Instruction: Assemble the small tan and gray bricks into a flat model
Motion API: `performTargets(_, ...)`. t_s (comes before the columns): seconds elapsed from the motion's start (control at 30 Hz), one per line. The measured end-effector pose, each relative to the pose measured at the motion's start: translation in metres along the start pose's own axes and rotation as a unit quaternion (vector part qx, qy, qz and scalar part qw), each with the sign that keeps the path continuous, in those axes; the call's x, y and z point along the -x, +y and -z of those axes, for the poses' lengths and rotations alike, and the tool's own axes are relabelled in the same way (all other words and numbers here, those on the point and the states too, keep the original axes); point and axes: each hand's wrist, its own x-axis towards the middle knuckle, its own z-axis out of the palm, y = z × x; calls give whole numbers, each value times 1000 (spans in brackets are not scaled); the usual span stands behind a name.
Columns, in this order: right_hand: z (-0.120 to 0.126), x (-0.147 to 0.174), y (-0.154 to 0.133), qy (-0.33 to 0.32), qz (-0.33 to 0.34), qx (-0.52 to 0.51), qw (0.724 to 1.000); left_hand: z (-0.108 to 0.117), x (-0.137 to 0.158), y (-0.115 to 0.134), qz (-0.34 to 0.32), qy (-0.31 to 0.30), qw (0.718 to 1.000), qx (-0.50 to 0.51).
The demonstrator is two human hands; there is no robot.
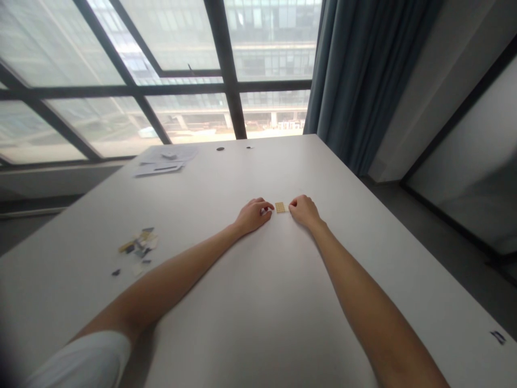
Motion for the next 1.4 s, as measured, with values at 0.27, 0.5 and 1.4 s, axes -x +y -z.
performTargets(0.27, -1, -1, 0, -3, -2, 2, 1000, -1, -1, 0, -14, -6, 1000, -7)
performTargets(0.5, 0, 0, -1, -2, 2, -2, 1000, 1, 0, 1, -15, -7, 1000, -16)
performTargets(1.4, -6, -3, 5, 9, 12, -12, 1000, 3, 0, 2, -15, -18, 999, -21)
